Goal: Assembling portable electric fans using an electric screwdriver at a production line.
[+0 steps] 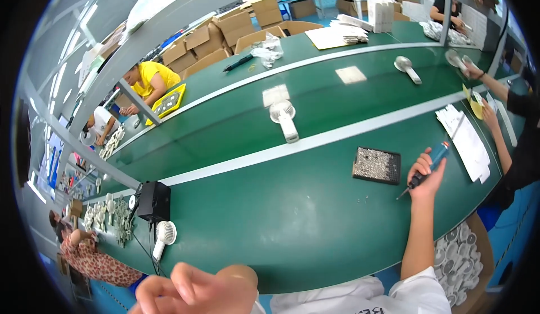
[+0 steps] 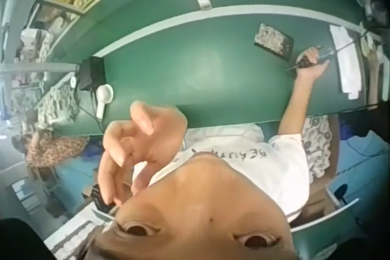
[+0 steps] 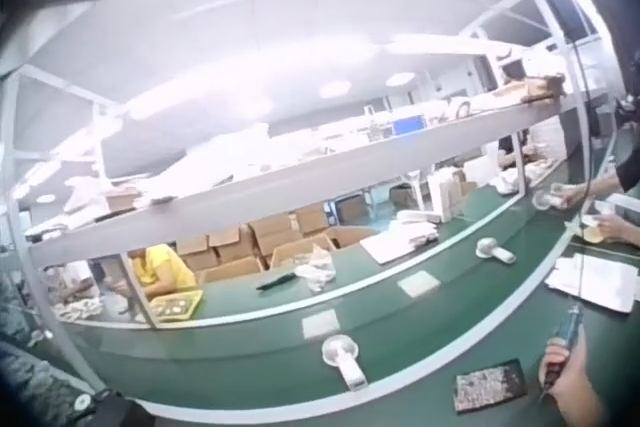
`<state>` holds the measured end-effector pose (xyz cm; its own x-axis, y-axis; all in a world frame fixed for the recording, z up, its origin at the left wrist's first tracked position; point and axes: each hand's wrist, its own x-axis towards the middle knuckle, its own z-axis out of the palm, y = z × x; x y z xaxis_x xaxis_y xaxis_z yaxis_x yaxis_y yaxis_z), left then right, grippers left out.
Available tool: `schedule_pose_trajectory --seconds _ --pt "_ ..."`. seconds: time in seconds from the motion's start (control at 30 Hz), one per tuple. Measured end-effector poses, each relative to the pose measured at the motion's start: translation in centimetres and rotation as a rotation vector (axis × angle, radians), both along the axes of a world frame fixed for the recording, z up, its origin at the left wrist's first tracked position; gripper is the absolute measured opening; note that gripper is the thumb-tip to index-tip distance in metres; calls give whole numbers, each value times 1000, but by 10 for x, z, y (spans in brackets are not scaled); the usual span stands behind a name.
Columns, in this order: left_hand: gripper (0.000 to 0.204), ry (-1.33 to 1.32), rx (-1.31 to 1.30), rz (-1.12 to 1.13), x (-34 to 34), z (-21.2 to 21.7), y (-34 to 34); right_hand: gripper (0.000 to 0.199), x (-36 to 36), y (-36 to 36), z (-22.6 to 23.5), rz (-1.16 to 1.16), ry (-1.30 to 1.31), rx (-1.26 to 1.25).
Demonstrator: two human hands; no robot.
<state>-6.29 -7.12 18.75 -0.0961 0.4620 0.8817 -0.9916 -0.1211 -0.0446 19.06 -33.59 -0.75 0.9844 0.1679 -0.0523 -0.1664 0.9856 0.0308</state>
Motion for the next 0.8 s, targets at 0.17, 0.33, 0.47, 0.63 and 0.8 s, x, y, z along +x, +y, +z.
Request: schedule_pose_trajectory --seconds 0.17,0.33,0.47,0.63,0.8 --pt "18 -43 62 137 -23 -12 17 40 23 -45 -44 -193 79 -254" --pt "21 -885 102 118 -2 22 29 42 51 -74 -83 -84 -229 -382" --pt "35 -918 256 337 -19 32 36 44 59 -73 -89 -36 -217 -460" --pt "36 -633 147 501 -36 2 39 49 111 -126 -143 106 -457 -423" --pt "31 -335 -130 453 -44 0 62 47 97 -89 -143 208 -564 -337"
